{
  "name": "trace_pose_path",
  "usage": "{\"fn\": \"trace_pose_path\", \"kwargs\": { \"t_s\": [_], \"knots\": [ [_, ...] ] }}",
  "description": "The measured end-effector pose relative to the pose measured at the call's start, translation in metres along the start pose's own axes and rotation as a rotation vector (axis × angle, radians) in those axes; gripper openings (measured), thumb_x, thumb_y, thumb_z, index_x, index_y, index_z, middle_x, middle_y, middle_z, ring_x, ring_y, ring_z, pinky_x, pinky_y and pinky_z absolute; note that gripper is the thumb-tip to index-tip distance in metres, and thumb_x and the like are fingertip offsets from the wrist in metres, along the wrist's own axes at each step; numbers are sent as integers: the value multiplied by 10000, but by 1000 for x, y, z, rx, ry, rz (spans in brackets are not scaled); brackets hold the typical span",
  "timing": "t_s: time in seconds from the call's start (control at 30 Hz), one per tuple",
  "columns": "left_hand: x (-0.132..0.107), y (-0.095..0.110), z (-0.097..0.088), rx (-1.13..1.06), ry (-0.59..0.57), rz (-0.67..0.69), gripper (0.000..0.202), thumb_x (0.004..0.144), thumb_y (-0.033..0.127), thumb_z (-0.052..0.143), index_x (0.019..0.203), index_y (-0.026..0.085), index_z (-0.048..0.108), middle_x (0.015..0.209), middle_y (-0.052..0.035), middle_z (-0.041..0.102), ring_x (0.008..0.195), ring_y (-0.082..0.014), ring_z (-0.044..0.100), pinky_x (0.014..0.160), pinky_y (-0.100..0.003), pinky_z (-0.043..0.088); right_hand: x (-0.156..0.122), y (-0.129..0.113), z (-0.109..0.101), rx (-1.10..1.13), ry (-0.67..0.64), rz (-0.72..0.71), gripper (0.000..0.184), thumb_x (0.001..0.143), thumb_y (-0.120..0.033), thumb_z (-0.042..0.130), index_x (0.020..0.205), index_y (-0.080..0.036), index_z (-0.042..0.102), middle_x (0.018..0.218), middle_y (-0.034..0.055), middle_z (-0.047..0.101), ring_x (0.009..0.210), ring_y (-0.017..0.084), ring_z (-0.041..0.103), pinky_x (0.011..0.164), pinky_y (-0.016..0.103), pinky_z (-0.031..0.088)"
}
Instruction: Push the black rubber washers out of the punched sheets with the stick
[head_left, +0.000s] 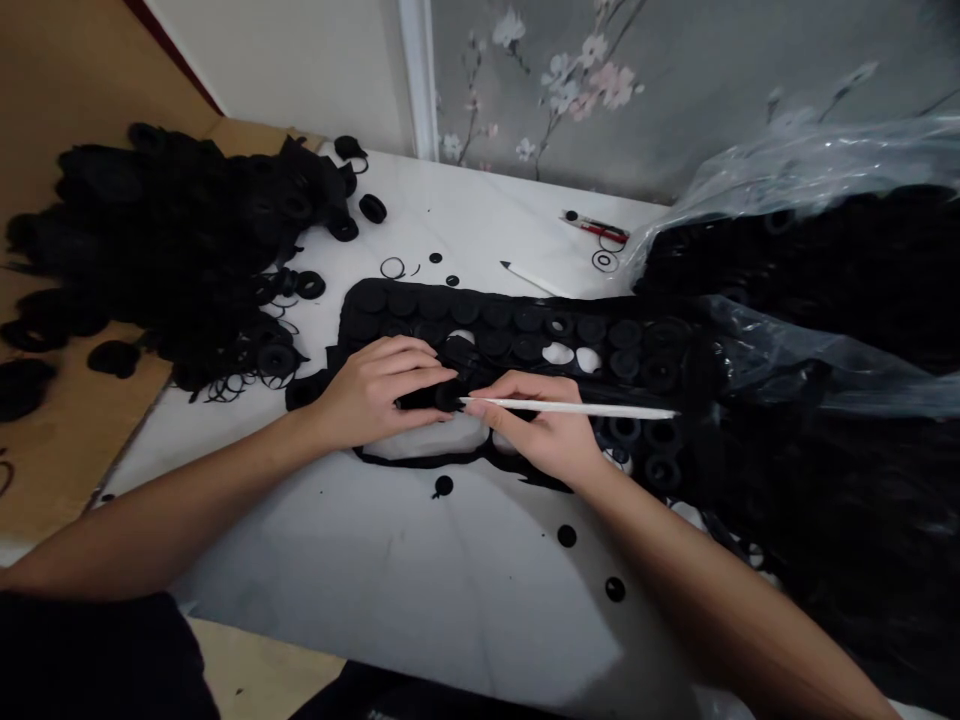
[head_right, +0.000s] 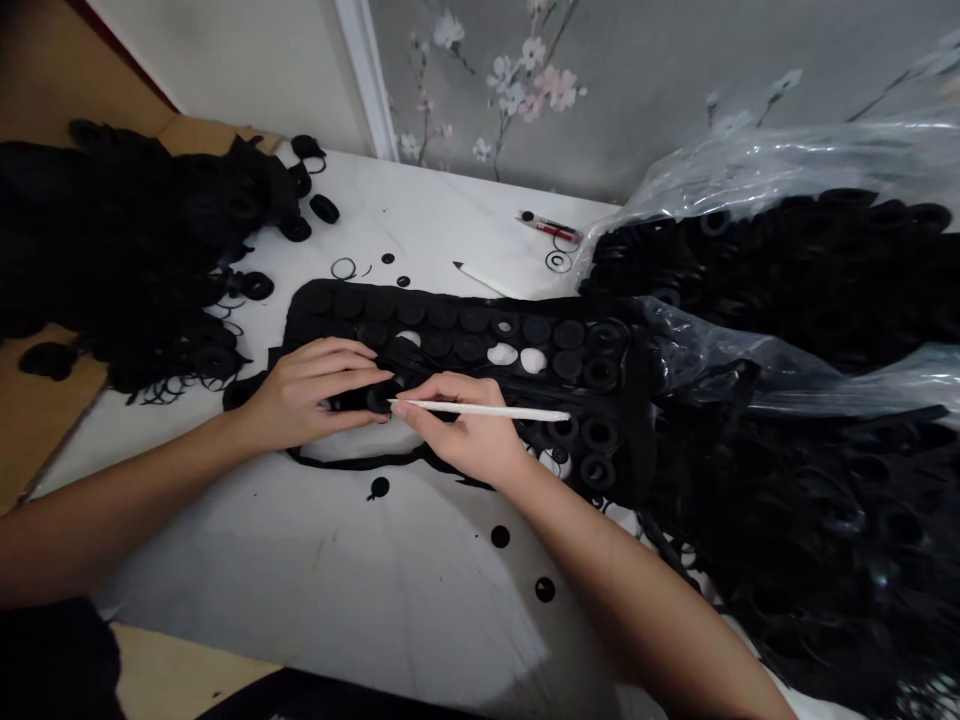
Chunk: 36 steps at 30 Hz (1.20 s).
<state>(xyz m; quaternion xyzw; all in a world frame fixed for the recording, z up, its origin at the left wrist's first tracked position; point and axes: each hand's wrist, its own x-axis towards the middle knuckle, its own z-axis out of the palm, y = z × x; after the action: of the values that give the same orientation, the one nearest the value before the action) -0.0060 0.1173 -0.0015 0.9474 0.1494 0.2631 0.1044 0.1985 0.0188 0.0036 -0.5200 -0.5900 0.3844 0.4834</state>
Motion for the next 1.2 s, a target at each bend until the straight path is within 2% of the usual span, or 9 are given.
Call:
{"fn": "trace_pose_path", "kwargs": {
  "t_s": [0.43,0.63,0.93,1.03,1.2],
  "knots": [
    [-1,-1,2,-12,18,6,335,810,413,696,1030,160,679,923,-68,722,943,-218,651,798,-354,563,-1,2,0,31,-6,17,24,788,-222,716,801,-219,736,766,4,746,666,148,674,624,272,553],
    [-1,0,1,-27,-13,-31,324,809,421,693,1033,186,685,925,-50,725,963,-211,648,820,-348,557,-1,2,-1,35,-2,23,25,787,-233,720,802,-226,739,767,2,744,667,148,674,640,280,558],
    [-1,-1,2,-16,5,6,318,811,404,696,1036,181,676,908,-49,718,953,-212,649,813,-346,559,0,2,0,15,-10,13,26,796,-226,710,802,-217,734,761,5,742,667,148,674,637,275,555],
    [-2,-2,4,-10,36,26,320,801,403,706,1033,184,671,899,-53,706,928,-206,655,797,-337,562,-1,3,2,-35,-10,-70,35,812,-201,686,804,-214,717,764,13,740,676,154,671,649,289,557],
    [-5,-4,8,33,106,65,305,797,373,714,1016,165,666,921,-82,691,898,-215,664,752,-334,572,-3,9,6,-176,-25,-354,60,852,-186,643,881,-225,678,936,42,742,853,182,677,782,352,565]
  ]
}}
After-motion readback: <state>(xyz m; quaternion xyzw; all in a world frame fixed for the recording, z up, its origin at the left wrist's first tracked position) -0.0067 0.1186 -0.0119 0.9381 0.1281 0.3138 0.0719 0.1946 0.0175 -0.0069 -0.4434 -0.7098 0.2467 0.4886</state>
